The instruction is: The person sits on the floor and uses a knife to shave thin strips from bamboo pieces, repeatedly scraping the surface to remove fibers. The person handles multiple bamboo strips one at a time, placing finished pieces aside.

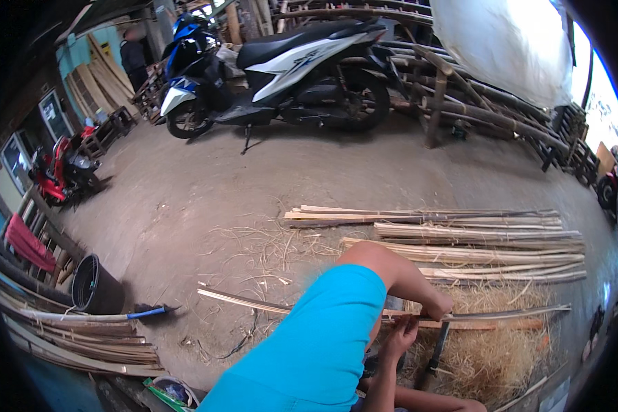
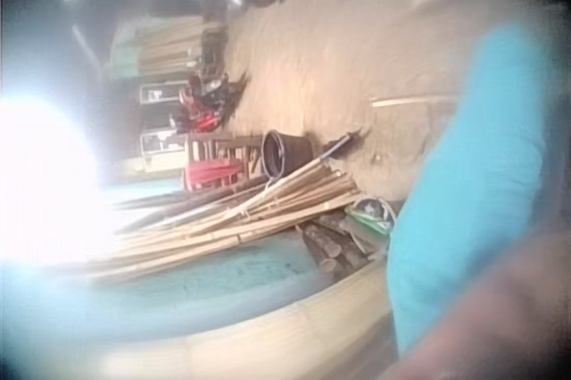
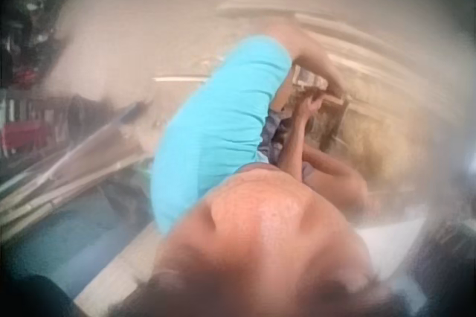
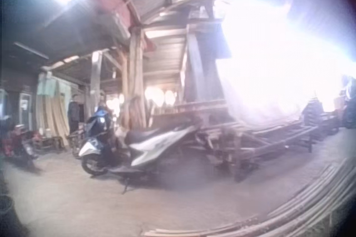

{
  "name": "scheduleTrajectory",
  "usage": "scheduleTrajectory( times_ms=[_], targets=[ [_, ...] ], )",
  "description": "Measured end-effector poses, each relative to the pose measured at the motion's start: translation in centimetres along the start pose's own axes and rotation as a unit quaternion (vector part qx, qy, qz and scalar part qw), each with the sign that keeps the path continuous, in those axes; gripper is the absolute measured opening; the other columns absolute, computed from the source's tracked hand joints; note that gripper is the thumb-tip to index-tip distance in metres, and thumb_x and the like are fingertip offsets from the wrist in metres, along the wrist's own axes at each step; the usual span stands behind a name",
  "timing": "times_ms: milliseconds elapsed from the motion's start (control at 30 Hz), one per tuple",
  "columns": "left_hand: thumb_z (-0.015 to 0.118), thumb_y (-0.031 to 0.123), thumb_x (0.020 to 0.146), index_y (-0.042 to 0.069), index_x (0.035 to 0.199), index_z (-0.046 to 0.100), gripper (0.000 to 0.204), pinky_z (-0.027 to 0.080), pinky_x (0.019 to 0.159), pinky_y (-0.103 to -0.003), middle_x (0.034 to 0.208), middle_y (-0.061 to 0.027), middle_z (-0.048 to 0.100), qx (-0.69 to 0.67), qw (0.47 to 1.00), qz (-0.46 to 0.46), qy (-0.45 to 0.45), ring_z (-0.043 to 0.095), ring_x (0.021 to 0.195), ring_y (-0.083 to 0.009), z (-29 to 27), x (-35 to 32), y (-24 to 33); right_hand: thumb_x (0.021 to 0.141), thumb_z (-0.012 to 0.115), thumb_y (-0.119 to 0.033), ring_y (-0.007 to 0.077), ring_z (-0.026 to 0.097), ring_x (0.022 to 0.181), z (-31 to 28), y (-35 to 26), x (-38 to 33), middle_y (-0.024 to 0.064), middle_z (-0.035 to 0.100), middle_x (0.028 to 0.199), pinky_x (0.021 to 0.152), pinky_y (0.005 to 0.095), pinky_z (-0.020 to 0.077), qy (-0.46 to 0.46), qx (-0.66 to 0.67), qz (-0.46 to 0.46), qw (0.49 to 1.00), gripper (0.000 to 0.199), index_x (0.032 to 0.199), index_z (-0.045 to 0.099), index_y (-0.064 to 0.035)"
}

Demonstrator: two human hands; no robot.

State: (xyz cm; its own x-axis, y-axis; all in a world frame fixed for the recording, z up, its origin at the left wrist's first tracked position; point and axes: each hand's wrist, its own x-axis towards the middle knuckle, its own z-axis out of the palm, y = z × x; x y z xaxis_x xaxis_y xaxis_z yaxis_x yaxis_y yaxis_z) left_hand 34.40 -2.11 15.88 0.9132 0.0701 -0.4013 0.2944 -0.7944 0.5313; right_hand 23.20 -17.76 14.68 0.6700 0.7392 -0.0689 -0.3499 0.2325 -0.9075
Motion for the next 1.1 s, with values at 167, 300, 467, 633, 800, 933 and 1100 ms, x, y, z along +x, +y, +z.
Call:
scheduleTrajectory(
  times_ms=[167, 300, 467, 633, 800, 933, 1100],
  targets=[
    [0.082, 0.026, 0.069, 0.000, 0.098, 0.073, 0.040, 0.061, 0.072, -0.040, 0.088, -0.0187, 0.075, 0.052, 0.998, -0.026, 0.025, 0.074, 0.082, -0.0315, 3.1, 1.8, -3.4, 0.104, 0.059, -0.023, 0.0097, 0.051, 0.076, -0.7, 3.6, -0.6, -0.0020, 0.053, 0.086, 0.067, 0.0283, 0.0443, 0.018, 0.036, 0.067, 0.997, 0.016, 0.106, 0.056, -0.0071],
    [0.082, 0.029, 0.073, -0.002, 0.095, 0.074, 0.039, 0.061, 0.072, -0.039, 0.085, -0.0183, 0.074, -0.010, 0.999, -0.047, 0.003, 0.074, 0.082, -0.0310, 2.2, 0.5, -1.5, 0.103, 0.061, -0.024, 0.0100, 0.053, 0.077, -1.3, 3.6, -0.6, -0.0012, 0.054, 0.083, 0.067, 0.0286, 0.0444, 0.067, 0.011, 0.065, 0.996, 0.019, 0.106, 0.057, -0.0062],
    [0.079, 0.033, 0.078, 0.000, 0.108, 0.070, 0.045, 0.060, 0.071, -0.041, 0.091, -0.0209, 0.073, -0.018, 1.000, 0.007, -0.010, 0.073, 0.085, -0.0354, -0.4, -0.2, 2.0, 0.104, 0.060, -0.027, 0.0108, 0.056, 0.080, -5.1, 5.5, 1.6, 0.0007, 0.060, 0.087, 0.069, 0.0273, 0.0454, 0.117, 0.009, 0.055, 0.992, 0.022, 0.105, 0.059, -0.0045],
    [0.076, 0.050, 0.075, 0.009, 0.085, 0.074, 0.042, 0.052, 0.061, -0.043, 0.078, -0.0162, 0.070, 0.165, 0.974, 0.153, 0.035, 0.067, 0.072, -0.0328, 0.1, 1.8, -0.4, 0.103, 0.059, -0.027, 0.0154, 0.061, 0.091, -2.8, 4.1, 0.3, 0.0048, 0.063, 0.105, 0.076, 0.0314, 0.0524, 0.175, -0.027, 0.066, 0.982, 0.031, 0.121, 0.056, -0.0011],
    [0.075, 0.030, 0.078, -0.003, 0.089, 0.072, 0.035, 0.056, 0.066, -0.042, 0.079, -0.0193, 0.071, -0.002, 0.999, -0.036, -0.007, 0.070, 0.073, -0.0259, -2.6, -3.0, -0.3, 0.101, 0.065, -0.026, 0.0154, 0.065, 0.086, -0.4, 3.1, -0.4, 0.0066, 0.062, 0.098, 0.072, 0.0301, 0.0538, 0.180, -0.048, 0.041, 0.982, 0.028, 0.110, 0.053, -0.0021],
    [0.075, 0.035, 0.080, -0.005, 0.082, 0.073, 0.040, 0.057, 0.067, -0.040, 0.076, -0.0204, 0.071, -0.032, 0.998, -0.050, -0.015, 0.073, 0.073, -0.0275, -3.2, -3.5, 2.0, 0.099, 0.067, -0.025, 0.0128, 0.065, 0.079, -0.9, 2.0, -0.9, 0.0060, 0.068, 0.086, 0.070, 0.0279, 0.0522, 0.210, -0.022, 0.047, 0.976, 0.026, 0.102, 0.060, -0.0003],
    [0.075, 0.037, 0.082, -0.006, 0.078, 0.073, 0.043, 0.058, 0.071, -0.038, 0.072, -0.0192, 0.072, -0.035, 0.997, -0.062, -0.011, 0.074, 0.072, -0.0274, -3.3, -4.5, 2.6, 0.097, 0.069, -0.018, 0.0091, 0.061, 0.070, -0.6, 1.0, -1.7, 0.0043, 0.067, 0.082, 0.062, 0.0252, 0.0495, 0.202, -0.071, 0.031, 0.976, 0.019, 0.098, 0.060, -0.0021]
  ],
)
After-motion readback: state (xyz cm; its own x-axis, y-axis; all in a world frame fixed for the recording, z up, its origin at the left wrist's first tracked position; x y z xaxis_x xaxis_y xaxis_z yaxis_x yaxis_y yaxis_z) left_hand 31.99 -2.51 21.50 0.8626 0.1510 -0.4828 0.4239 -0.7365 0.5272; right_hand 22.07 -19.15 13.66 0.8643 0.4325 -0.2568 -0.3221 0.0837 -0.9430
